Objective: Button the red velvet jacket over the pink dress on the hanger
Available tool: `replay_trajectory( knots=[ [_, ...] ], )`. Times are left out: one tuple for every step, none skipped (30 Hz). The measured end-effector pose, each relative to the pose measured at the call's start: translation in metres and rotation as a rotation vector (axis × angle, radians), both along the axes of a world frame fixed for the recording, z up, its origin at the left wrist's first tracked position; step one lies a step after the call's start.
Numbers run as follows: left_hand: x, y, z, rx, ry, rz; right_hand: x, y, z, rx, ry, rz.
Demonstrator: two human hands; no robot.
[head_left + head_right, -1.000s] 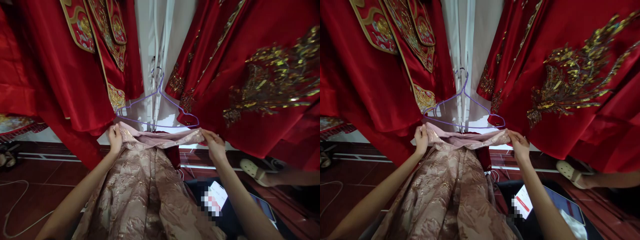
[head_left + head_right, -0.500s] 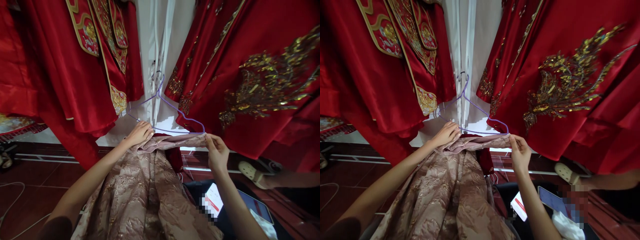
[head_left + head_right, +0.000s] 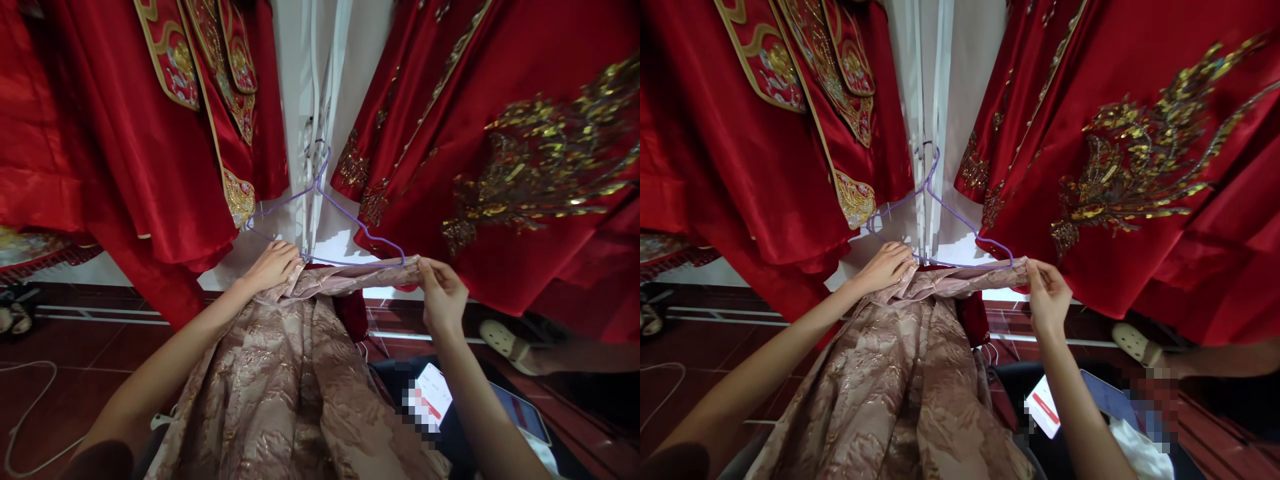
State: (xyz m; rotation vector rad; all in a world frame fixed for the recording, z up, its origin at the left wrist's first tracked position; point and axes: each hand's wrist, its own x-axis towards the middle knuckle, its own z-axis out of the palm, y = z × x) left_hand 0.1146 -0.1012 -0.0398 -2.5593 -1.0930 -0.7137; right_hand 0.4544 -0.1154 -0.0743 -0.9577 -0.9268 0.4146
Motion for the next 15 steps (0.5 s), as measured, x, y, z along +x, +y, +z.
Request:
replay_trajectory(
  knots=[
    [0.000, -0.001, 0.000, 0.000, 0.006, 0.001, -0.002, 0.001, 0.004, 0.009, -0.004, 0.000],
    [0.000, -0.001, 0.001, -0.002, 0.012, 0.002, -0.004, 0.002, 0.008, 0.016, -0.012, 0.002],
    [0.001, -0.001, 0.002, -0.003, 0.016, 0.005, -0.005, 0.003, 0.013, 0.019, -0.026, 0.005],
    [0.001, -0.002, 0.002, -0.004, 0.018, 0.008, -0.007, 0.004, 0.016, 0.021, -0.044, 0.004],
    [0.002, -0.002, 0.002, -0.004, 0.018, 0.013, -0.008, 0.004, 0.019, 0.022, -0.062, 0.000],
    [0.003, -0.002, 0.002, -0.003, 0.017, 0.018, -0.008, 0.004, 0.020, 0.019, -0.076, -0.005],
    [0.003, -0.002, 0.002, -0.002, 0.016, 0.022, -0.007, 0.003, 0.019, 0.014, -0.080, -0.010],
    [0.003, -0.002, 0.002, -0.002, 0.014, 0.025, -0.006, 0.002, 0.017, 0.004, -0.074, -0.014],
    [0.003, -0.001, 0.002, -0.002, 0.012, 0.025, -0.003, 0.000, 0.013, -0.009, -0.059, -0.017],
    [0.003, -0.001, 0.001, -0.003, 0.010, 0.025, -0.001, -0.002, 0.009, -0.024, -0.041, -0.017],
    [0.003, -0.001, 0.001, -0.006, 0.008, 0.024, 0.002, -0.005, 0.004, -0.039, -0.025, -0.014],
    [0.003, 0.000, 0.001, -0.008, 0.006, 0.023, 0.005, -0.007, -0.001, -0.049, -0.011, -0.013],
    [0.002, 0.000, 0.001, -0.010, 0.004, 0.023, 0.007, -0.009, -0.005, -0.056, -0.005, -0.013],
    [0.002, 0.000, 0.002, -0.013, 0.004, 0.024, 0.008, -0.011, -0.008, -0.058, -0.004, -0.014],
    [0.002, 0.000, 0.002, -0.016, 0.004, 0.026, 0.009, -0.012, -0.010, -0.058, -0.003, -0.014]
  ],
)
